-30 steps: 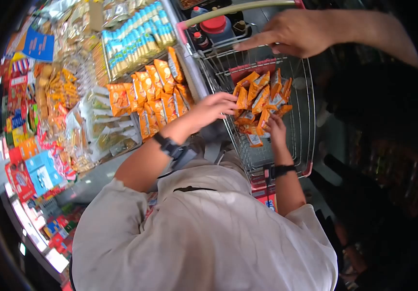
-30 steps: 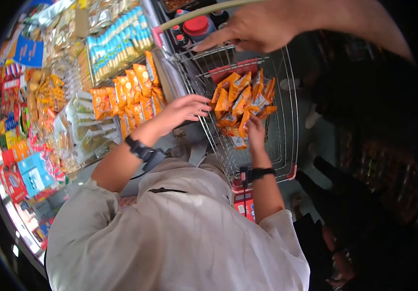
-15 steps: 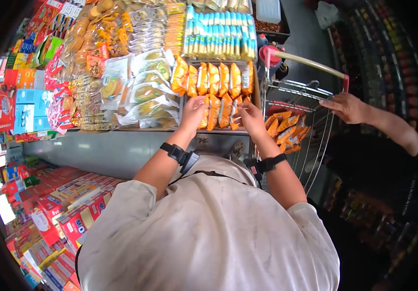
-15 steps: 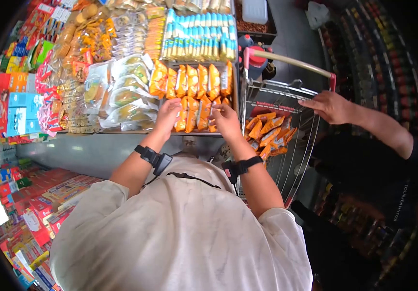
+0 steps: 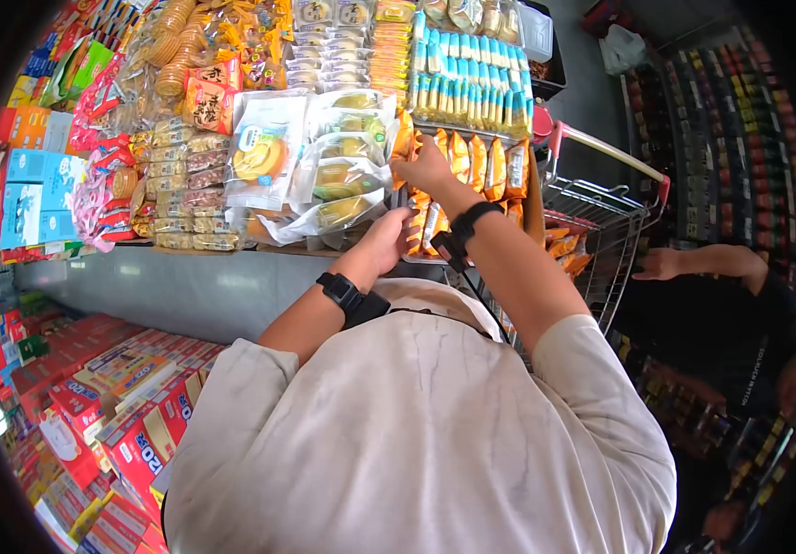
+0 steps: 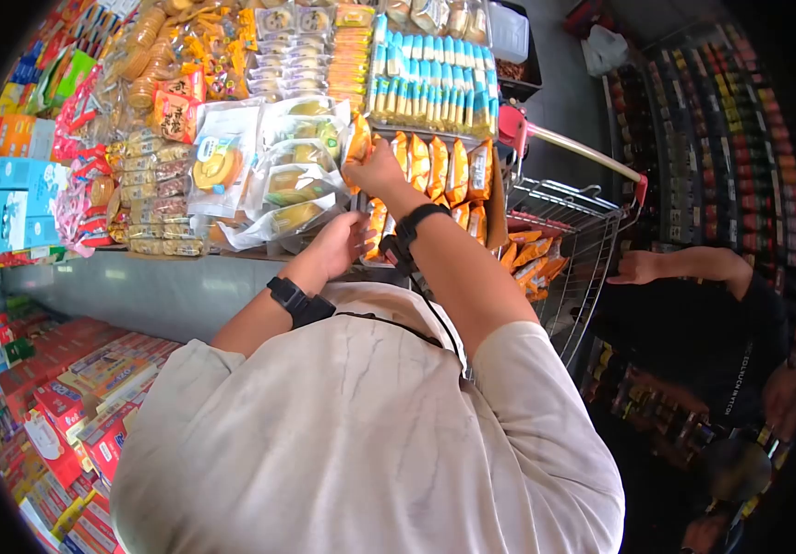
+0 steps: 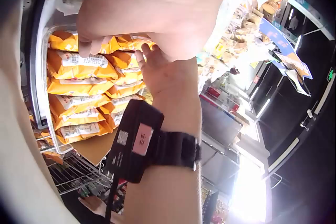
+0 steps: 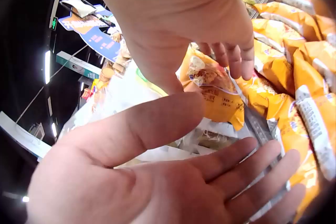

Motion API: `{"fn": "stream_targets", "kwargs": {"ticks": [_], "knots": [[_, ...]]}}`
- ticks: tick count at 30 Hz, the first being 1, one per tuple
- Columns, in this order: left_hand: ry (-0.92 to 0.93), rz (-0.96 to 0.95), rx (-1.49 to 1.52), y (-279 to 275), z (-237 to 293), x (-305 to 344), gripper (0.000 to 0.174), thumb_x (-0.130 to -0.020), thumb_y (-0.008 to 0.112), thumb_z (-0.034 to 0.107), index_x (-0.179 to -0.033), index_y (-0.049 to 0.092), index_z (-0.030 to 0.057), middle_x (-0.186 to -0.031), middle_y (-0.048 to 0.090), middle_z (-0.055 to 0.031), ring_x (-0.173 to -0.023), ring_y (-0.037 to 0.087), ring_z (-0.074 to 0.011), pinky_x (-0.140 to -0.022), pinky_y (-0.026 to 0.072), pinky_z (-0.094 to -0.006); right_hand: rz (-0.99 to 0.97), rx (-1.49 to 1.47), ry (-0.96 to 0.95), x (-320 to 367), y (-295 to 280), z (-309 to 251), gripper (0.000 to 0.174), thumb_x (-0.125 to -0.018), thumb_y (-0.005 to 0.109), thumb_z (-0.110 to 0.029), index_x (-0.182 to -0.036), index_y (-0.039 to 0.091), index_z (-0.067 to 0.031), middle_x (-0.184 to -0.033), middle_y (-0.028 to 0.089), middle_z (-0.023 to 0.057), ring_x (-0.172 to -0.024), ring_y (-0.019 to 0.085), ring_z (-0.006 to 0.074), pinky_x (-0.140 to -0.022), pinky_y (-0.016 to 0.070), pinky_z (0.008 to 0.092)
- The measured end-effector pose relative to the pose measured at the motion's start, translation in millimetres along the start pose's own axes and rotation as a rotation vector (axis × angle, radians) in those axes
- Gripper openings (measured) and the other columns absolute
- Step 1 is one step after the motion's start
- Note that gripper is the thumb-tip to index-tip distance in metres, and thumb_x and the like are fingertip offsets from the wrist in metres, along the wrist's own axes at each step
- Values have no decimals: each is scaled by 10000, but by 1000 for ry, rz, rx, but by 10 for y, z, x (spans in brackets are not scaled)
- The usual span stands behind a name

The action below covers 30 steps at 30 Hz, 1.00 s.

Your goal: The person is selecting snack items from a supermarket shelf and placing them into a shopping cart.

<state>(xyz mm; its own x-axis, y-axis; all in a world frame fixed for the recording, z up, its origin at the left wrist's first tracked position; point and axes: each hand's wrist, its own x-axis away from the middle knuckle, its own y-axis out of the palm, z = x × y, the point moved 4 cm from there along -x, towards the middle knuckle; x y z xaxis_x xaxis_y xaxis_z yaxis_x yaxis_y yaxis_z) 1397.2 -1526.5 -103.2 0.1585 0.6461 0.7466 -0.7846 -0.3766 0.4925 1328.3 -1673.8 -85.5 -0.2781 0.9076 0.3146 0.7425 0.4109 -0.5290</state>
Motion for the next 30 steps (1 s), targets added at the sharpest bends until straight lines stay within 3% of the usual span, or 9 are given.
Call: {"fn": "stream_targets", "kwargs": {"ticks": [5,9,11,13,18,19,23,28,30], "knots": [[-54,41,-46,-67,50,42,259,-952,545,314,-1164,568,166,-1151,527,50,-1096,493,-127,-840,458,-327,50,259,107,-218,307,43,746,-700,771,-315,-1237,437,80,-1087,634,272,-977,673,340,-781,557,371],[-40,-25,48,-98,50,-48,229,-963,505,297,-1137,575,165,-1046,609,54,-1026,596,-155,-839,473,-345,-82,22,231,-192,248,224,729,-714,762,-312,-1236,417,63,-1045,652,244,-965,672,353,-787,546,382],[-30,-62,133,-64,-5,-112,215,-960,509,288,-1112,574,150,-1021,629,29,-985,620,-177,-810,494,-371,16,-61,135,-95,104,258,509,-732,776,-198,-1104,528,47,-907,669,130,-801,674,206,-654,546,328],[-14,-133,186,-17,-48,-160,217,-956,521,294,-1098,575,139,-1044,620,1,-983,613,-187,-812,494,-373,-125,-197,158,121,-75,261,568,-736,739,-234,-1162,519,70,-1015,665,177,-926,667,257,-765,532,351],[-9,8,44,299,-104,-112,523,-806,671,599,-1064,575,154,-928,541,7,-829,512,-148,-754,400,-329,-104,-278,28,677,-470,571,560,-728,747,-163,-1180,526,84,-1047,673,185,-954,663,220,-767,532,326],[36,30,-92,391,-80,-69,530,-807,690,585,-1095,584,153,-931,542,10,-839,512,-137,-759,398,-318,-74,-50,74,857,-567,471,537,-732,750,-153,-1170,532,67,-1002,678,171,-928,664,225,-765,529,335],[-66,-5,-151,569,-224,-168,501,-834,711,474,-1170,635,111,-1034,638,-28,-919,554,-145,-810,428,-296,-36,-109,104,1117,-503,615,512,-743,753,-186,-1157,536,24,-960,669,161,-892,663,269,-775,523,365],[232,-23,-356,748,-213,-143,633,-821,772,277,-1318,478,17,-1235,592,-114,-1098,584,-207,-872,489,-333,-25,-199,113,1209,-569,905,537,-716,773,-225,-1144,571,29,-1000,696,200,-931,686,281,-806,529,362],[229,-32,-426,703,-261,-271,670,-798,791,254,-1328,470,1,-1241,592,-126,-1111,587,-208,-902,485,-340,-96,-190,198,1276,-693,898,554,-696,784,-254,-1132,615,44,-963,707,207,-912,692,276,-798,532,355]]}}
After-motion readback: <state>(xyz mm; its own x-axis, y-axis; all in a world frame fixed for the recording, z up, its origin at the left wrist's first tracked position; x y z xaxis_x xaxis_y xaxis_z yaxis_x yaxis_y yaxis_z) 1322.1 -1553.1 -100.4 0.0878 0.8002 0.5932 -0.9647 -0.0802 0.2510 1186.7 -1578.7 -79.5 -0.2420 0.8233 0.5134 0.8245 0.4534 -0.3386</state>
